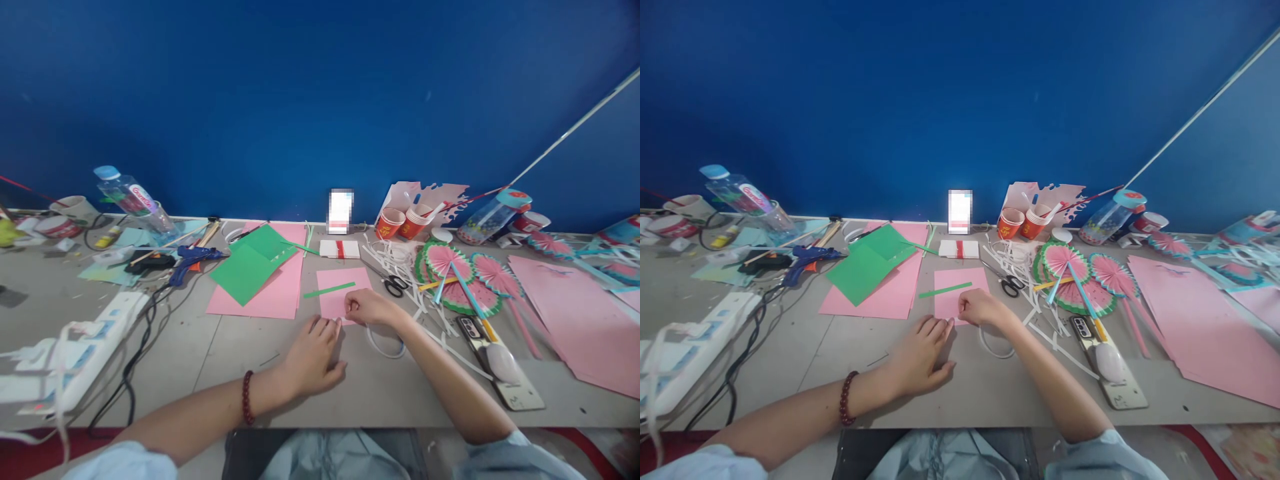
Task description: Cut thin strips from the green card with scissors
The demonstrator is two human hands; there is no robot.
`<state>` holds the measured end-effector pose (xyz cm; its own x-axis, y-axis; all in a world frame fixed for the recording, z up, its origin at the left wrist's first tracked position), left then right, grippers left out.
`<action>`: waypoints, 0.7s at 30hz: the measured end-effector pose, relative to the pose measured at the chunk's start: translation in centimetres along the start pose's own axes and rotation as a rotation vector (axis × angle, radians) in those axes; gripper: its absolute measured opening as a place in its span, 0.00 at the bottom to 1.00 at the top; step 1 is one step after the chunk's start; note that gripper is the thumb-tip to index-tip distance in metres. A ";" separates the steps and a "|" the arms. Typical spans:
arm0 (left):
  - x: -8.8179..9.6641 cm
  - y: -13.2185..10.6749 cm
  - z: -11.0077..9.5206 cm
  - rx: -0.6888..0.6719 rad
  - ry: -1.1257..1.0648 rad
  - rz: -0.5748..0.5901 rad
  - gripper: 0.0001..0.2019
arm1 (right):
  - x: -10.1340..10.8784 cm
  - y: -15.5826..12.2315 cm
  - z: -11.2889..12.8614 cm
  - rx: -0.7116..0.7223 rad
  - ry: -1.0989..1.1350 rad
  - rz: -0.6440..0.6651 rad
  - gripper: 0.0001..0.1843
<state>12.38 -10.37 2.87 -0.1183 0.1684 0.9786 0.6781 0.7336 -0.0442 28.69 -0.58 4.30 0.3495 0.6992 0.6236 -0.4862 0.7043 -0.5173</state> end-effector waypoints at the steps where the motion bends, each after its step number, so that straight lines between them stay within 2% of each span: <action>1: 0.0 0.0 0.0 -0.003 0.004 -0.001 0.32 | 0.0 0.0 0.0 -0.011 -0.002 -0.005 0.04; 6: -0.4 0.1 0.0 -0.009 0.005 -0.017 0.32 | 0.1 0.0 0.0 -0.018 -0.011 -0.040 0.04; 12: -0.8 0.2 0.2 -0.028 -0.085 -0.023 0.32 | 0.2 -0.4 0.2 0.003 0.001 -0.009 0.03; 17: -0.6 0.4 0.2 -0.021 -0.116 0.045 0.31 | 0.4 -0.8 0.0 0.092 0.034 0.037 0.07; 21: -0.8 0.3 0.2 -0.018 -0.105 0.039 0.33 | 0.7 -1.3 0.0 0.147 -0.002 0.026 0.10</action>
Point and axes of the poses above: each hand's wrist, its own y-axis towards the middle knuckle, its own x-axis out of the back of the hand, z = x × y, the point moved 2 cm from there along y, towards the middle knuckle, and after that the axes turned 9 degrees about z, right-handed, at the moved point
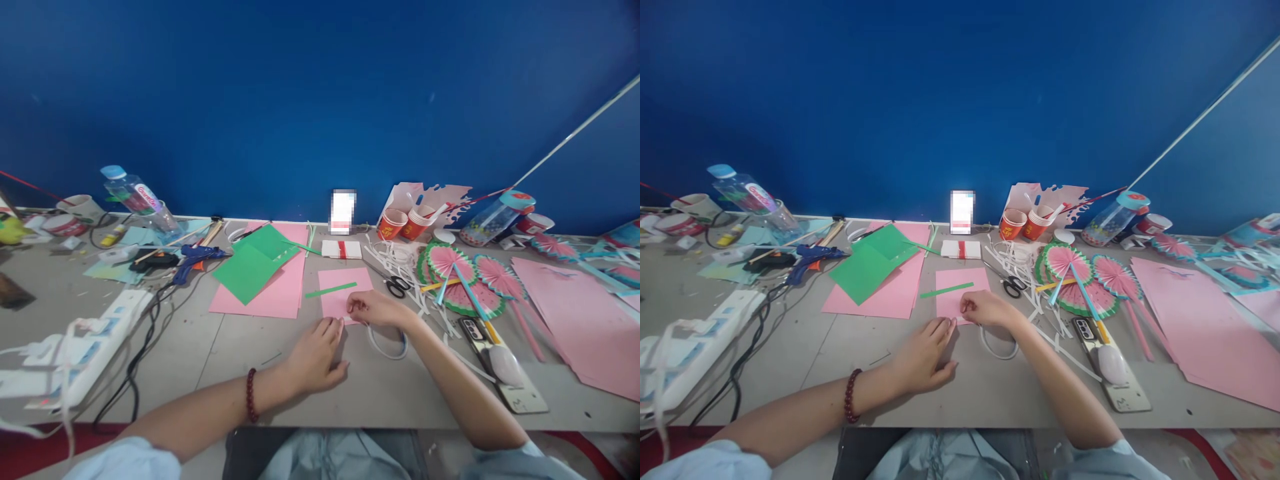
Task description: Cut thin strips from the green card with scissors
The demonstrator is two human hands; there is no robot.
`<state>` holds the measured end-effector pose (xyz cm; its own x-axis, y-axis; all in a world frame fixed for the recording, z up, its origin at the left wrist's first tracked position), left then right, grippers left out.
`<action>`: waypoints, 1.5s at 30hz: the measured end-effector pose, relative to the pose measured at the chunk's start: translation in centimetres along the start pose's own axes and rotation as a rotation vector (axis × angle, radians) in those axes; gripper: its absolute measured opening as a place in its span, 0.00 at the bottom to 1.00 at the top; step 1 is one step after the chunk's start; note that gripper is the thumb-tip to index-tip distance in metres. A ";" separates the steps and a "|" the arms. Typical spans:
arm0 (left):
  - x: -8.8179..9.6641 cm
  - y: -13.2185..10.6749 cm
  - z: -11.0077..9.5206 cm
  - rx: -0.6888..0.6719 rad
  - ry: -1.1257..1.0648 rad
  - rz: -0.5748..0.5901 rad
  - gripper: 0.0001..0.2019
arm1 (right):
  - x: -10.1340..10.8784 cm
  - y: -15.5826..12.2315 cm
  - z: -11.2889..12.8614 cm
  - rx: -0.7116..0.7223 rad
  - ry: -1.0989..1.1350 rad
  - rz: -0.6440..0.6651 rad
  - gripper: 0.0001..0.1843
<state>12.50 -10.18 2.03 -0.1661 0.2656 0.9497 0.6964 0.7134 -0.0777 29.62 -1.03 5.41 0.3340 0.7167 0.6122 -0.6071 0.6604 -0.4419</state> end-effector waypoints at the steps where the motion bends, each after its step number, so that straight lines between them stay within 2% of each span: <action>1: -0.1 0.0 0.0 -0.002 0.002 -0.004 0.33 | 0.1 -0.2 0.1 0.008 -0.022 -0.014 0.11; 5: -0.4 -0.1 0.1 0.004 0.010 -0.008 0.34 | 0.3 -0.6 0.3 0.033 -0.091 -0.076 0.13; 9: -0.3 0.0 0.1 0.016 0.020 -0.009 0.35 | 0.2 -1.1 0.0 0.021 -0.163 -0.208 0.11; 13: 0.0 -0.1 -0.1 0.023 0.034 -0.008 0.34 | -0.7 -2.4 -0.1 -0.114 -0.265 -0.309 0.06; 17: 0.3 -0.1 -0.2 0.041 0.043 0.016 0.32 | -2.4 -4.2 0.2 -0.322 -0.396 -0.445 0.10; 21: 0.5 -0.2 -0.2 0.037 0.029 -0.007 0.32 | -4.4 -5.2 0.3 -0.409 -0.410 -0.458 0.11; 26: 0.3 -0.2 -0.2 0.024 0.035 -0.036 0.34 | -6.3 -5.2 -0.1 -0.352 -0.280 -0.468 0.09; 31: 0.5 -0.2 -0.2 0.018 0.036 -0.043 0.32 | -7.2 -5.1 -0.5 -0.287 -0.160 -0.491 0.10; 39: 1.3 0.2 -0.5 0.024 -0.013 -0.003 0.24 | -8.0 -5.5 -0.6 -0.233 -0.202 -0.615 0.10; 45: 1.4 0.4 -0.8 0.042 -0.028 0.008 0.29 | -8.0 -5.5 -0.7 -0.232 -0.246 -0.653 0.13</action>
Point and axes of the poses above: each hand's wrist, its own y-axis towards the middle knuckle, its own x-axis out of the back of the hand, z = x × y, the point moved 2 cm from there along y, towards the middle knuckle, and after that the axes turned 9 degrees about z, right-handed, at the moved point
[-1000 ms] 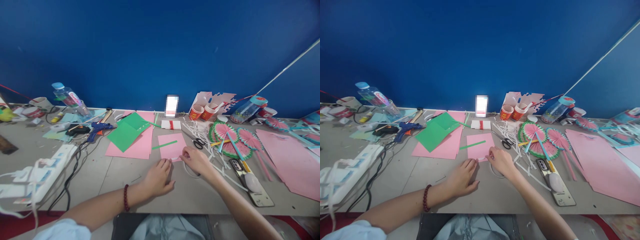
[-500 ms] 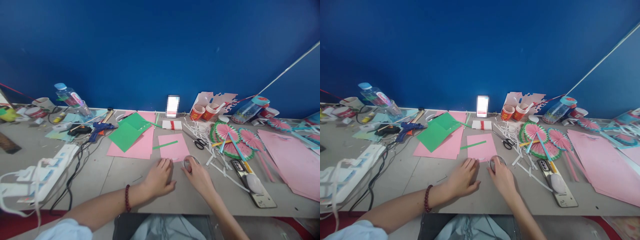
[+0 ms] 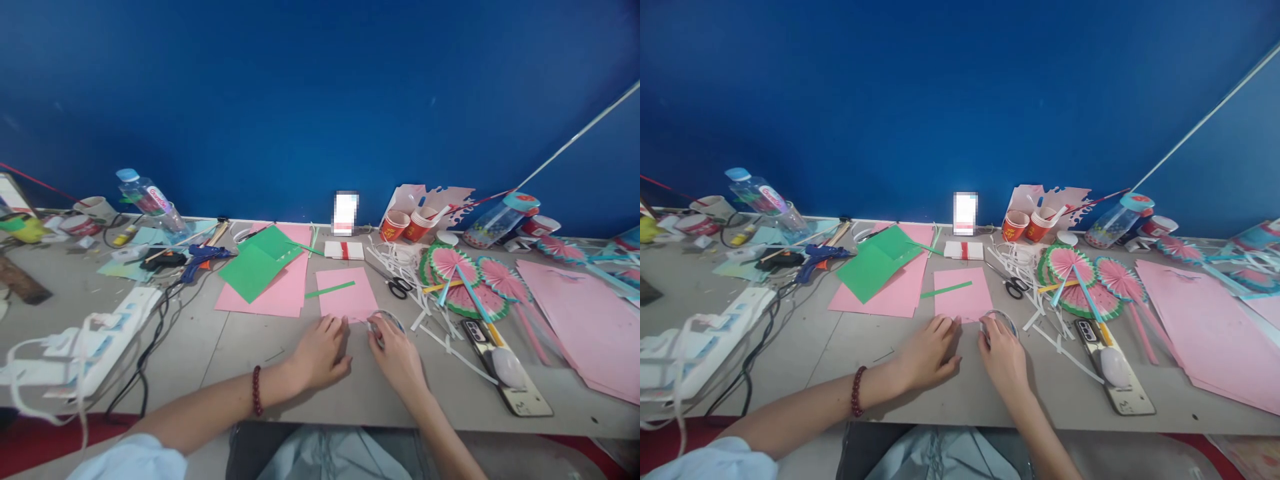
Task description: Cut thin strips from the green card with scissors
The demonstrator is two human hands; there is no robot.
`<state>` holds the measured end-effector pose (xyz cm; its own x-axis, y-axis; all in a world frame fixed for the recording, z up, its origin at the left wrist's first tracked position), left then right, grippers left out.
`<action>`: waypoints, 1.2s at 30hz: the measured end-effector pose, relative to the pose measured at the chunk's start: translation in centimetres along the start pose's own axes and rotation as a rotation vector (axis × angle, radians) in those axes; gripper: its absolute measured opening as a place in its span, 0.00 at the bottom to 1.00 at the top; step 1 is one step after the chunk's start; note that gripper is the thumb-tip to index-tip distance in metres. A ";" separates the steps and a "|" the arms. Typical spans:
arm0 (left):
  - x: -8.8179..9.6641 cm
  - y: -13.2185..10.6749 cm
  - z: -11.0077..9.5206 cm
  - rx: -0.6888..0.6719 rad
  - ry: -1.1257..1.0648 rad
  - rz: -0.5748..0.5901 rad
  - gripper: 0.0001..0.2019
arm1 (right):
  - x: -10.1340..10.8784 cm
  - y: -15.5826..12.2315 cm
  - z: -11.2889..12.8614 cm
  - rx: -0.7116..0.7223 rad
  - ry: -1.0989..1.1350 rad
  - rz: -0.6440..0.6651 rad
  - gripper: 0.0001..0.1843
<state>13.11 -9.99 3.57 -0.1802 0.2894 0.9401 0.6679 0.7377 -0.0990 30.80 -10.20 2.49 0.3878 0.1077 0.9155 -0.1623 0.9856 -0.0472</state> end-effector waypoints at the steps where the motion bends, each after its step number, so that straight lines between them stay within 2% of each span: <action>1: -0.1 0.0 0.0 0.007 0.003 -0.001 0.29 | 0.0 0.0 0.0 -0.006 -0.013 0.006 0.14; 5: -0.3 0.1 0.0 0.013 0.019 -0.007 0.28 | 0.4 0.1 0.1 -0.026 -0.040 0.046 0.15; 10: 0.2 0.1 -0.3 0.018 0.048 0.016 0.26 | 1.5 0.8 0.4 0.013 -0.113 0.053 0.15; 14: 0.5 0.6 -0.7 0.044 0.066 0.009 0.17 | 2.4 1.8 0.7 0.043 -0.201 0.059 0.12; 18: -0.3 1.2 -0.9 0.065 0.052 -0.023 0.11 | 3.4 2.6 1.2 0.043 -0.256 0.108 0.11; 26: -2.3 1.2 -0.7 0.059 0.139 -0.083 0.22 | 5.8 4.6 2.5 0.070 -0.344 0.276 0.10; 31: -2.4 1.2 -0.8 0.083 0.162 -0.089 0.23 | 6.4 5.9 3.0 0.114 -0.410 0.357 0.10; 36: -2.1 1.1 -0.8 0.082 0.192 -0.070 0.23 | 6.4 6.4 3.4 0.087 -0.453 0.414 0.11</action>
Point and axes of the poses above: each hand's wrist, its own y-axis towards the middle knuckle, its own x-axis out of the back of the hand, z = x × y, the point moved 2 cm from there along y, towards the middle knuckle, and after that the axes turned 9 degrees about z, right-handed, at the moved point
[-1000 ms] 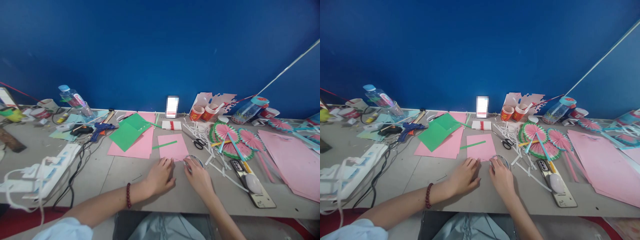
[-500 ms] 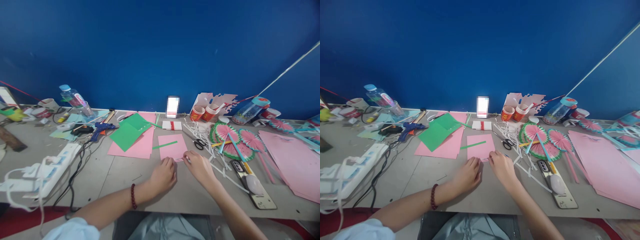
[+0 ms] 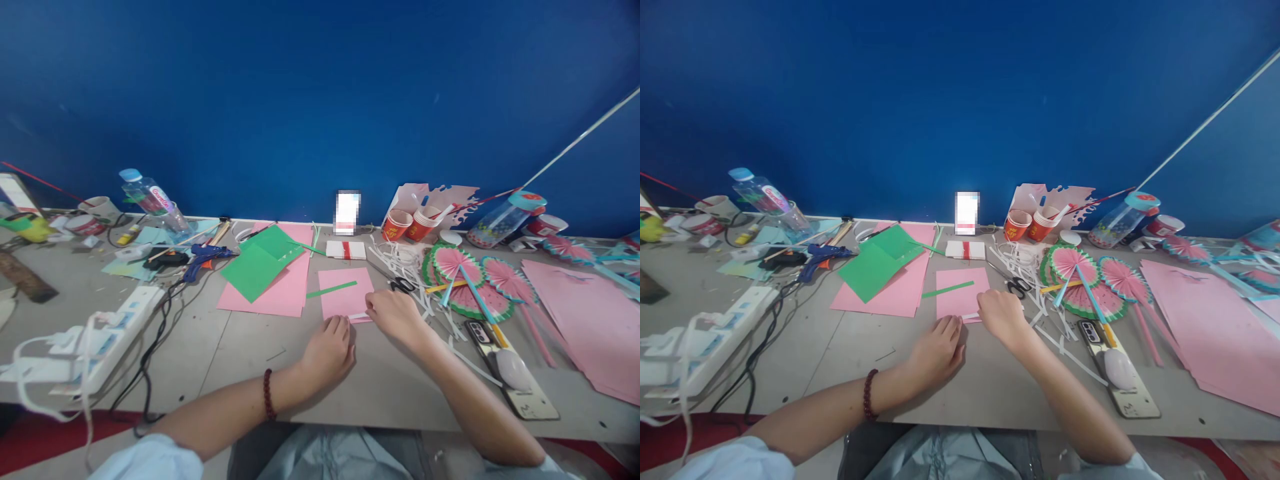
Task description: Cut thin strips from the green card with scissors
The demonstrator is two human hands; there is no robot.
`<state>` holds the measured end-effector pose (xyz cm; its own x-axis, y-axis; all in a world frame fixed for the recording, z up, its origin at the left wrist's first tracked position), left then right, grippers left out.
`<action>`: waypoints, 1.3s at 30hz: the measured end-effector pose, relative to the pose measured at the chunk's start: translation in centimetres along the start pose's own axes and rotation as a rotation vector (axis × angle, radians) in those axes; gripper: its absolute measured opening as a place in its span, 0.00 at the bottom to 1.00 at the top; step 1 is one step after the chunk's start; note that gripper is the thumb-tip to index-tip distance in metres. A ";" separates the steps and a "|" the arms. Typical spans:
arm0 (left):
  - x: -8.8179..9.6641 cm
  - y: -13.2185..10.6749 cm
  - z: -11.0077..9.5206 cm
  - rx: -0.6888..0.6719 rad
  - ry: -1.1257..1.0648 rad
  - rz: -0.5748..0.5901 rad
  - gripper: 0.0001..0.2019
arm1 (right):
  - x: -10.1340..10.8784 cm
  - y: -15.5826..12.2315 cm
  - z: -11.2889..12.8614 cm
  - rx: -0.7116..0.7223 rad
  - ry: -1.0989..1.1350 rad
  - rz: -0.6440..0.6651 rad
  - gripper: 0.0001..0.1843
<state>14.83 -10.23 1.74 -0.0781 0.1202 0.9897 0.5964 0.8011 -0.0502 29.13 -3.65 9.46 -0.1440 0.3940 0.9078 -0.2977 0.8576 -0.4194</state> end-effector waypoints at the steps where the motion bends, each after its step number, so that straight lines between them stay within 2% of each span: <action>1: 0.1 0.0 0.0 -0.002 -0.004 0.000 0.23 | 0.0 0.1 0.0 -0.004 -0.005 0.006 0.12; 12: 0.5 0.0 0.2 -0.016 -0.042 -0.012 0.23 | -0.6 0.8 0.7 -0.012 -0.117 0.064 0.11; 28: 0.1 0.1 0.4 -0.036 -0.007 -0.039 0.24 | -1.6 0.4 1.4 -0.082 -0.155 0.038 0.17; 39: 0.2 0.0 0.4 -0.042 -0.023 -0.050 0.23 | -1.7 0.4 1.6 -0.096 -0.149 0.046 0.16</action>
<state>14.53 -9.99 1.86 -0.1264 0.0945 0.9875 0.6241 0.7813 0.0051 27.70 -4.50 7.70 -0.2954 0.3869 0.8735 -0.1969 0.8701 -0.4519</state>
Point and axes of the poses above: each hand's wrist, its own y-axis towards the middle knuckle, its own x-axis out of the back of the hand, z = x × y, the point moved 2 cm from there along y, towards the middle knuckle, and after that the axes turned 9 degrees about z, right-handed, at the moved point
